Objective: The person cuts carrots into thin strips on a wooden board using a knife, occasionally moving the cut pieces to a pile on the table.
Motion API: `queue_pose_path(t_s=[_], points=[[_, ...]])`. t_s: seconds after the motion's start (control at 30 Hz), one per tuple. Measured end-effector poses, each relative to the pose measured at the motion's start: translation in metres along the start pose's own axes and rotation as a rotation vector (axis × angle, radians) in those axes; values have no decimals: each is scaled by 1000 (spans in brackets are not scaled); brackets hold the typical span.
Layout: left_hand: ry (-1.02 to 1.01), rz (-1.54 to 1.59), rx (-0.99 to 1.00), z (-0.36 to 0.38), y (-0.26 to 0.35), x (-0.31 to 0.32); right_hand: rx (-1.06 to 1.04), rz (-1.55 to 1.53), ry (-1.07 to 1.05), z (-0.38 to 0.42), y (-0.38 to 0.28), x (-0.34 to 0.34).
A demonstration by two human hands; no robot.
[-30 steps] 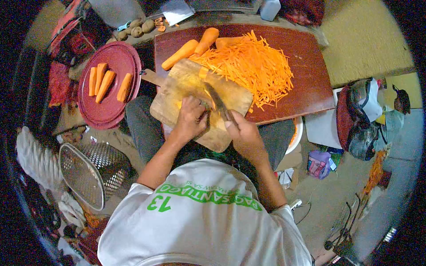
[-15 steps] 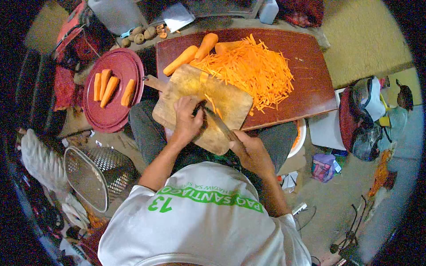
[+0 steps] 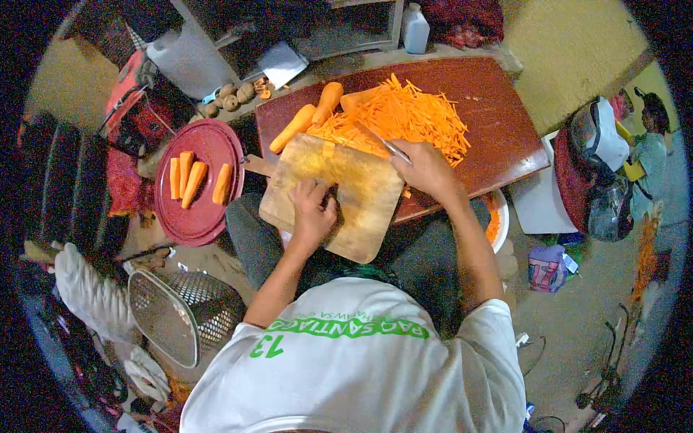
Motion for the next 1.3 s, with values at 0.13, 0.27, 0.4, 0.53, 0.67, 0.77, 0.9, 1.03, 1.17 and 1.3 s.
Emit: queue_pose_path(t_s=[0.13,0.27,0.4,0.53,0.67,0.77,0.9,1.03,1.17,1.3], points=[[74,69,-14,-2,-5,-1,-167,160,180,38,-22,11],[22,171,-97,-16,-10,2,-195,299,138,67,-30,41],[50,131,72,-48,14,5,-254,352,215,79,-31,54],[-66,-50,168,-83,31,36,-257,337,281,81,-30,58],[-162,-182,237,-116,31,67,-162,358,239,81,-26,71],[-83,-334,343,-125,24,78,-139,330,272,83,-27,77],[85,-189,322,-102,5,53,-131,312,311,84,-25,78],[71,-98,152,-48,-8,7,-119,282,274,79,-30,78],[62,-115,74,7,-17,-18,-105,246,259,71,-26,84],[103,-21,12,24,-21,-24,-75,250,212,69,-34,81]])
Point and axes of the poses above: each hand's wrist, its own z-axis away from the middle knuckle, its own x-axis out of the palm, y = z × x, the point moved 7 cm from there along -z, towards the middle knuckle, and after that the axes turned 1 degree about -x, right-handed, at the moved point
